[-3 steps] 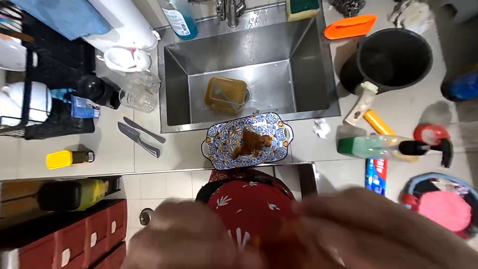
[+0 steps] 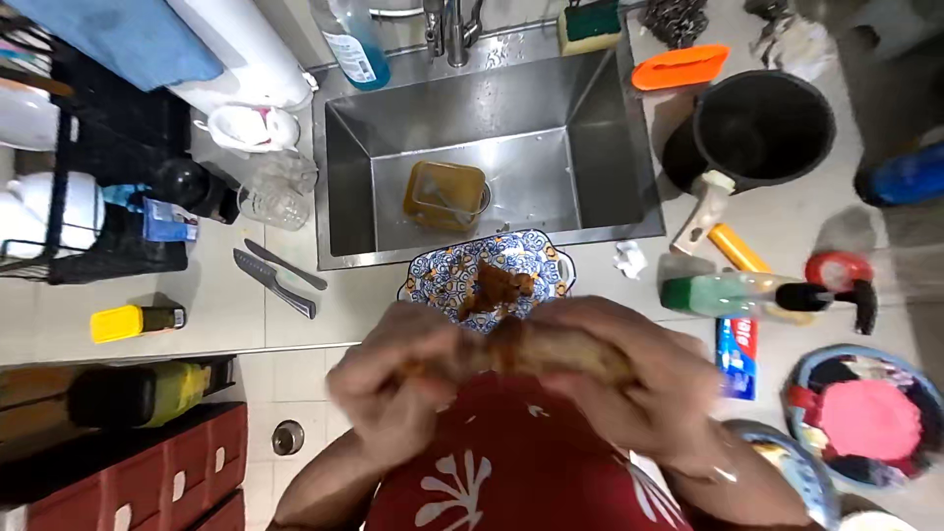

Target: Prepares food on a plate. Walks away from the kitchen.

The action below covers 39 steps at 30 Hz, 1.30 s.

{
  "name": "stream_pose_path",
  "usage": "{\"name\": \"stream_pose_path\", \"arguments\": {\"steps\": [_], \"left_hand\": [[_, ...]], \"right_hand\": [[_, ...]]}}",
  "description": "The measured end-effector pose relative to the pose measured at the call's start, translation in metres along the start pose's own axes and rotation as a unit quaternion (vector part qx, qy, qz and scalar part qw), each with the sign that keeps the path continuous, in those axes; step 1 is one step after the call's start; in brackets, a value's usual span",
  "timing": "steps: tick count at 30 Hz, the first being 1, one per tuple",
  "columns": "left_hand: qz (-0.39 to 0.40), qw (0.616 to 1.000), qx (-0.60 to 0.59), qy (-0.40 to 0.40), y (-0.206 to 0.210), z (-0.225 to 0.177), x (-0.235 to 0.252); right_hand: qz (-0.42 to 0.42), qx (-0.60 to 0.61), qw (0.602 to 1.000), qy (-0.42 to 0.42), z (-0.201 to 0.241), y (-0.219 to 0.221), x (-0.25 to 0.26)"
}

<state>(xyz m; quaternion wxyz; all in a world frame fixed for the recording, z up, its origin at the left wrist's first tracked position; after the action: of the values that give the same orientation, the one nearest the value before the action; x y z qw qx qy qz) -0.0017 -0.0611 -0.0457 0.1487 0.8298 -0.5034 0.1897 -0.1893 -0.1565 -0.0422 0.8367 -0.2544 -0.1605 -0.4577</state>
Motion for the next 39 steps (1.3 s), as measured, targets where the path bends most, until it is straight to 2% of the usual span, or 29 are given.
{"name": "stream_pose_path", "arguments": {"steps": [2, 5, 7, 8, 11, 14, 15, 17, 19, 21, 23, 25, 27, 30, 35, 37, 39], "left_hand": [[-0.078, 0.988, -0.055, -0.123, 0.008, 0.042, -0.005], [-0.158, 0.922, -0.143, -0.323, 0.010, 0.088, -0.017], [-0.178, 0.896, -0.115, -0.390, 0.008, 0.110, -0.027], [-0.164, 0.905, -0.061, -0.388, 0.005, 0.121, -0.033], [-0.067, 0.933, 0.155, -0.319, -0.012, 0.151, -0.052], [0.080, 0.914, 0.290, -0.271, -0.019, 0.163, -0.059], [0.108, 0.906, 0.320, -0.257, -0.016, 0.163, -0.058], [0.115, 0.890, 0.394, -0.196, -0.009, 0.161, -0.052], [0.112, 0.874, 0.462, -0.103, -0.005, 0.158, -0.043], [0.151, 0.849, 0.507, 0.003, -0.004, 0.157, -0.032], [0.223, 0.821, 0.522, 0.070, -0.004, 0.158, -0.023], [0.291, 0.803, 0.512, 0.090, -0.004, 0.159, -0.015], [0.328, 0.795, 0.505, 0.077, -0.004, 0.154, -0.009], [0.319, 0.790, 0.514, 0.100, -0.004, 0.149, -0.011], [0.260, 0.792, 0.543, 0.103, -0.009, 0.144, -0.034], [0.238, 0.796, 0.550, 0.084, -0.012, 0.143, -0.043], [0.216, 0.813, 0.540, 0.024, -0.023, 0.145, -0.050]], "right_hand": [[-0.044, 0.060, 0.994, 0.082, -0.042, 0.024, -0.008], [-0.048, 0.118, 0.957, 0.261, -0.086, 0.048, -0.023], [-0.047, 0.121, 0.936, 0.327, -0.106, 0.055, -0.029], [-0.050, 0.113, 0.931, 0.344, -0.114, 0.056, -0.032], [-0.075, 0.077, 0.924, 0.368, -0.133, 0.051, -0.036], [-0.077, 0.017, 0.931, 0.357, -0.146, 0.046, -0.037], [-0.065, -0.012, 0.935, 0.349, -0.151, 0.047, -0.040], [-0.032, -0.075, 0.943, 0.323, -0.158, 0.052, -0.044], [0.004, -0.130, 0.951, 0.279, -0.162, 0.059, -0.046], [0.035, -0.168, 0.959, 0.225, -0.163, 0.065, -0.047], [0.049, -0.190, 0.963, 0.182, -0.163, 0.069, -0.046], [0.054, -0.191, 0.963, 0.184, -0.161, 0.067, -0.041], [0.042, -0.185, 0.961, 0.201, -0.160, 0.065, -0.037], [-0.002, -0.162, 0.954, 0.253, -0.160, 0.068, -0.036], [-0.060, -0.081, 0.934, 0.344, -0.160, 0.075, -0.030], [-0.083, -0.045, 0.931, 0.353, -0.160, 0.068, -0.028], [-0.110, -0.020, 0.928, 0.356, -0.162, 0.047, -0.025]]}}
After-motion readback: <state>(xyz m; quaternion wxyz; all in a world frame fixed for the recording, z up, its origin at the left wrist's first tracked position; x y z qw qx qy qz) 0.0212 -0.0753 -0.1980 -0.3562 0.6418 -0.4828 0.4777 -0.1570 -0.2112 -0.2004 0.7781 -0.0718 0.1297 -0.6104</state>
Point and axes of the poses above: each hand's wrist, its own x-axis towards the middle knuckle, its own y-axis out of the palm, z = x × y, the point moved 1 cm from there along x, towards the middle knuckle, and after that the axes turned 6 degrees about -z, right-handed, at the moved point
